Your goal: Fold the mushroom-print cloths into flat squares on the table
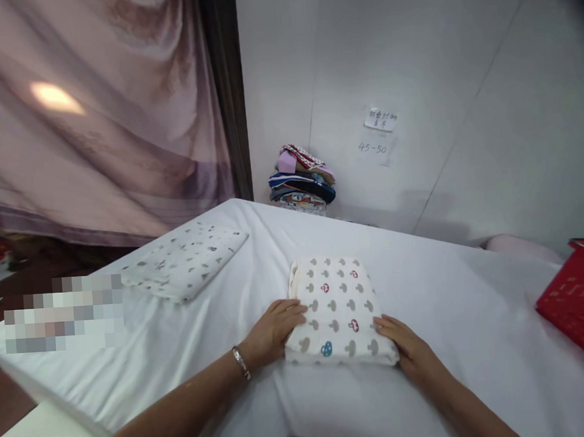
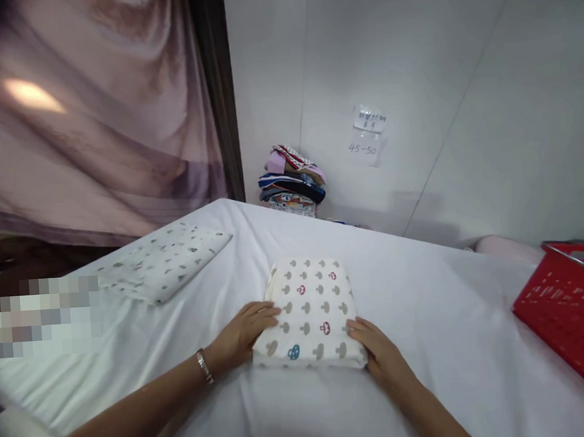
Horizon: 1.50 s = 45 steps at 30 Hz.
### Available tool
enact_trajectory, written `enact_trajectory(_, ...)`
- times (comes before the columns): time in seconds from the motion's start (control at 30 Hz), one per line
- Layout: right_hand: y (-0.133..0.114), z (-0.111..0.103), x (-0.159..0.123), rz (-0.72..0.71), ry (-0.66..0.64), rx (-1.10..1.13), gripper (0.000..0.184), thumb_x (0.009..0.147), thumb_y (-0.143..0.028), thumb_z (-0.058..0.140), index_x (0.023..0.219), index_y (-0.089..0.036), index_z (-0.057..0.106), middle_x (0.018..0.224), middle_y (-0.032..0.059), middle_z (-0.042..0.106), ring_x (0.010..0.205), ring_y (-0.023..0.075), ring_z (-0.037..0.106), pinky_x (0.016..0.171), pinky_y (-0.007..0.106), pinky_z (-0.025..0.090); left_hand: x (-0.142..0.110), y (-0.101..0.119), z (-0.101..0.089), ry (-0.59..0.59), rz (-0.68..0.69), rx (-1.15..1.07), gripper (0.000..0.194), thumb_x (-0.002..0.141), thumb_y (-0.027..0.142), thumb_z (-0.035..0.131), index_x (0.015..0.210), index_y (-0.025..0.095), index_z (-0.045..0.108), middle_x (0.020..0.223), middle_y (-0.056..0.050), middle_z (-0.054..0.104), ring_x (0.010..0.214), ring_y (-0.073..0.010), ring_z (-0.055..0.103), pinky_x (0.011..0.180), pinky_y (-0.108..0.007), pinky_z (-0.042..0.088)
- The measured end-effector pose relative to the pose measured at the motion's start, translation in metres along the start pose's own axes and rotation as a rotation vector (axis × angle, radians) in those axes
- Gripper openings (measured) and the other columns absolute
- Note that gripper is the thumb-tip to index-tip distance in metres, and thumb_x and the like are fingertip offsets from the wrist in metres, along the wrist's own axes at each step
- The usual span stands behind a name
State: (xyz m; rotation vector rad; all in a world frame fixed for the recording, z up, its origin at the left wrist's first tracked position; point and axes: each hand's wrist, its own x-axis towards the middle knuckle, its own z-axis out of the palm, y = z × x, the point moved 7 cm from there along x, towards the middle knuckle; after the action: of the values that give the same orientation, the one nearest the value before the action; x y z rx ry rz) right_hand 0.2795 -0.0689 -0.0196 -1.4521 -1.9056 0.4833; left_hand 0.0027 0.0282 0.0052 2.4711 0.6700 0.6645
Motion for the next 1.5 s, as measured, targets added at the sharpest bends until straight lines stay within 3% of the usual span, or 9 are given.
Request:
enact_trajectory(0.13, -0.008, -0.008, 0.001, 0.060, -0.010, 0.042, 0.036, 0.079, -0.019, 0.042, 0.109, -0.028, 0.060, 0.123, 0.0010, 0.053, 0.122, 0.0216, 0.038, 0.103, 0.048, 0.030, -0.003, 0.009, -0.011, 0.032, -0.081, -0.092, 0.035, 0.075, 0.018, 0.052, 0.108, 0.026, 0.058, 0.124, -0.005, 0.052, 0.122, -0.0224, 0.037, 0.103, -0.043, 0.026)
enact_trajectory(0.3, -0.045, -0.011, 0.011, 0.026, 0.031, 0.029, 0.033, 0.083, -0.023, 0.042, 0.111, -0.029, 0.058, 0.123, 0.0025, 0.053, 0.122, 0.0241, 0.037, 0.100, 0.050, 0.033, -0.004, 0.005, -0.024, 0.121, -0.231, -0.208, 0.030, 0.074, 0.018, 0.047, 0.097, 0.025, 0.065, 0.111, -0.002, 0.061, 0.108, -0.0190, 0.050, 0.097, -0.035, 0.036)
enact_trajectory(0.43, -0.080, 0.014, 0.022, -0.093, -0.064, -0.116, 0.039, 0.085, -0.030, 0.044, 0.124, -0.029, 0.048, 0.130, 0.0034, 0.046, 0.126, 0.0257, 0.032, 0.102, 0.051, 0.028, 0.008, -0.018, -0.034, 0.274, -0.530, -0.224, 0.024, 0.075, 0.026, 0.047, 0.088, 0.023, 0.066, 0.091, -0.001, 0.066, 0.085, -0.0169, 0.058, 0.079, -0.027, 0.044)
enact_trajectory(0.53, -0.093, 0.045, 0.026, -0.194, -0.202, -0.299, 0.046, 0.085, -0.033, 0.045, 0.131, -0.029, 0.038, 0.137, 0.0034, 0.037, 0.127, 0.0262, 0.029, 0.103, 0.052, 0.025, 0.032, -0.028, -0.037, 0.331, -0.598, -0.166, 0.023, 0.077, 0.036, 0.047, 0.078, 0.021, 0.065, 0.080, 0.000, 0.066, 0.075, -0.0163, 0.059, 0.071, -0.026, 0.043)
enact_trajectory(0.67, -0.092, 0.068, 0.023, -0.297, -0.227, -0.496, 0.051, 0.084, -0.028, 0.047, 0.133, -0.028, 0.034, 0.140, 0.0046, 0.032, 0.128, 0.0269, 0.027, 0.102, 0.053, 0.025, 0.058, -0.051, -0.030, 0.313, -0.735, -0.071, 0.030, 0.074, 0.047, 0.051, 0.075, 0.019, 0.061, 0.080, -0.003, 0.066, 0.075, -0.0181, 0.059, 0.068, -0.026, 0.041)
enact_trajectory(0.83, -0.095, 0.068, 0.021, -0.315, -0.209, -0.546, 0.052, 0.084, -0.024, 0.044, 0.134, -0.028, 0.031, 0.141, 0.0043, 0.030, 0.128, 0.0264, 0.026, 0.101, 0.052, 0.028, 0.075, -0.072, -0.020, 0.244, -0.896, 0.011, 0.041, 0.069, 0.056, 0.054, 0.084, 0.018, 0.057, 0.088, -0.008, 0.065, 0.081, -0.0225, 0.060, 0.065, -0.027, 0.039)
enact_trajectory(1.0, -0.116, 0.079, 0.024, -0.347, -0.266, -0.495, 0.060, 0.083, -0.025, 0.045, 0.138, -0.025, 0.021, 0.142, 0.0053, 0.026, 0.130, 0.0252, 0.022, 0.104, 0.052, 0.020, 0.080, -0.075, -0.015, 0.189, -0.890, 0.109, 0.030, 0.071, 0.048, 0.054, 0.075, 0.019, 0.055, 0.083, -0.008, 0.065, 0.078, -0.0218, 0.060, 0.062, -0.027, 0.039)
enact_trajectory(1.27, -0.117, 0.095, 0.020, -0.342, -0.305, -0.495, 0.063, 0.079, -0.019, 0.047, 0.137, -0.025, 0.023, 0.143, 0.0042, 0.025, 0.131, 0.0255, 0.019, 0.105, 0.054, 0.015, 0.065, -0.090, -0.016, 0.281, -0.891, 0.100, 0.024, 0.076, 0.043, 0.049, 0.072, 0.020, 0.051, 0.077, -0.005, 0.063, 0.073, -0.0202, 0.058, 0.059, -0.027, 0.037)
enact_trajectory(1.5, -0.119, 0.093, 0.020, -0.339, -0.286, -0.485, 0.064, 0.078, -0.017, 0.047, 0.137, -0.025, 0.024, 0.142, 0.0042, 0.027, 0.131, 0.0258, 0.020, 0.105, 0.053, 0.014, 0.072, -0.072, -0.029, 0.357, -0.803, 0.089, 0.033, 0.076, 0.044, 0.053, 0.096, 0.018, 0.052, 0.096, -0.008, 0.061, 0.088, -0.0213, 0.057, 0.074, -0.030, 0.041)
